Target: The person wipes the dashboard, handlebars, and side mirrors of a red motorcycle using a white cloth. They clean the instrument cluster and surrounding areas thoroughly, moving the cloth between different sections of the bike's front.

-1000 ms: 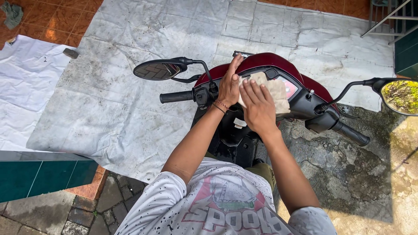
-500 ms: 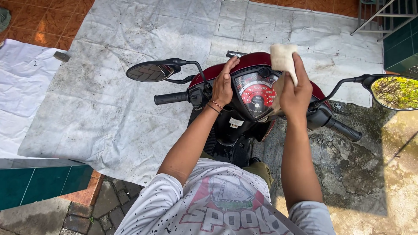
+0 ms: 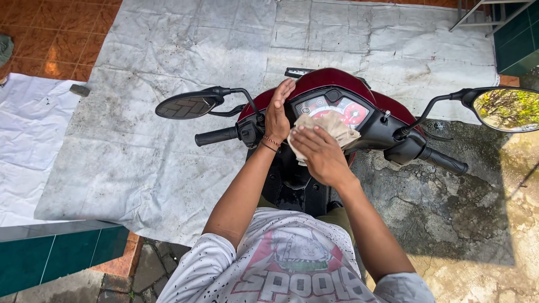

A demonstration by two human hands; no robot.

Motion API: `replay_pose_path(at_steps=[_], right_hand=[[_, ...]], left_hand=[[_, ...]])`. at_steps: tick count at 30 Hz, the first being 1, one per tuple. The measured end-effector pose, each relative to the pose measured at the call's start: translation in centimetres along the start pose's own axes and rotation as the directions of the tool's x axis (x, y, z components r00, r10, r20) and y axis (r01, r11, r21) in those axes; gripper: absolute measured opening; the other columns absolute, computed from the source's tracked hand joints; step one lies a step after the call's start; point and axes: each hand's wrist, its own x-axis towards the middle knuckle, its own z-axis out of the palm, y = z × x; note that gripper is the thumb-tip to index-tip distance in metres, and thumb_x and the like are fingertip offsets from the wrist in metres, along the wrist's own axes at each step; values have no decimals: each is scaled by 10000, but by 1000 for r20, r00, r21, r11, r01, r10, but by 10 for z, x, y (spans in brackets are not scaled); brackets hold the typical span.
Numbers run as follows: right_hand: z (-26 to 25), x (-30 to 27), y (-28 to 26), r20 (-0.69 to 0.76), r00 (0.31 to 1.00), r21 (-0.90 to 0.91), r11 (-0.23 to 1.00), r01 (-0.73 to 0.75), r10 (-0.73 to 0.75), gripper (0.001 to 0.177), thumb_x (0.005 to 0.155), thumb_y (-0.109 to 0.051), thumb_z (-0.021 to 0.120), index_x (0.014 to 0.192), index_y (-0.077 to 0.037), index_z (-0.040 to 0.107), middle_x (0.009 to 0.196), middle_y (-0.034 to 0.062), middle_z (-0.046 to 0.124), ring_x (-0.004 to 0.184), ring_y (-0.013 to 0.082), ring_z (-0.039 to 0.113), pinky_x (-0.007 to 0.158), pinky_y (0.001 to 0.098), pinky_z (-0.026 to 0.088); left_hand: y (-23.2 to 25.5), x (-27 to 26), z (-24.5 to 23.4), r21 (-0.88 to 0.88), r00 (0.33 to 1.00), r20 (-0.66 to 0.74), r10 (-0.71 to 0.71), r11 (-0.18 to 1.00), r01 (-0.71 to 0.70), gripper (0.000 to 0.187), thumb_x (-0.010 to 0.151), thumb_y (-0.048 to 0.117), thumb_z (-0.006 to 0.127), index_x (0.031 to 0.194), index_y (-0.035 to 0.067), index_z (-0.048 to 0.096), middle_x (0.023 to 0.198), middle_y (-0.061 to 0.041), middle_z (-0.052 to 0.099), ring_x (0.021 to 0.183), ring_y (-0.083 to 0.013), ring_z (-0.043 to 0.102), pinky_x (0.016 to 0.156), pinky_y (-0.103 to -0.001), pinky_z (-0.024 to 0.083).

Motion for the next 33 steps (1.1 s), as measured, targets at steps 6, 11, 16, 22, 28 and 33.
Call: replay_pose_path(at_steps=[6, 11, 16, 22, 28, 33], right_hand=[[-39, -15, 19, 48, 985, 622, 767, -158, 165, 486, 912, 26, 558, 1387, -44, 635, 1345, 199, 677, 1313, 393, 577, 1184, 551, 327], [-51, 24, 40, -371, 840, 581, 805, -122, 395, 502, 972, 122, 510, 1462, 13, 531, 1459, 277, 550, 1363, 467, 496, 1183, 614, 318], [-27, 79, 49, -530, 741, 196, 910, -367, 413, 602, 1004, 127, 531, 1548, -112, 435, 1650, 135, 367, 1557, 289, 278, 1329, 557, 127], [20, 66, 11, -222, 964, -246, 948, -200, 146, 573, 916, -72, 534, 1488, -87, 569, 1543, 128, 550, 1453, 304, 465, 1240, 494, 234], [22, 16, -4, -201, 977, -147, 984, -97, 66, 450, 937, -160, 553, 1373, -101, 646, 1485, 64, 612, 1441, 232, 490, 1258, 439, 258], [-49, 6, 11, 276, 961, 450, 881, -143, 15, 458, 913, -47, 617, 1371, -48, 631, 1380, 178, 667, 1429, 319, 501, 1274, 486, 174]], left_hand=[[-5, -3, -1, -14, 1000, -13, -3, 1000, 3, 744, 1095, 536, 93, 1520, 31, 437, 1464, -256, 533, 1371, -420, 511, 1178, -513, 391], [-5, -4, 3, 8, 1000, -31, 1, 1000, 0, 720, 1102, 517, 97, 1514, 36, 439, 1462, -250, 527, 1370, -433, 503, 1170, -527, 399], [11, -3, 2, 72, 998, -34, -49, 996, 52, 881, 1037, 706, 85, 1499, 20, 388, 1497, -195, 510, 1384, -342, 563, 1174, -446, 433], [0, -4, 0, 190, 985, -146, 93, 980, -64, 720, 1098, 548, 115, 1529, 71, 438, 1597, -187, 356, 1490, -371, 357, 1235, -486, 329], [15, -4, -1, 177, 996, -29, 81, 981, -75, 725, 1106, 503, 86, 1437, 61, 558, 1522, -175, 481, 1432, -366, 438, 1190, -482, 368], [15, -4, -1, 114, 998, -26, 56, 992, -53, 709, 1115, 462, 84, 1425, 57, 576, 1505, -172, 512, 1419, -359, 458, 1191, -467, 363]])
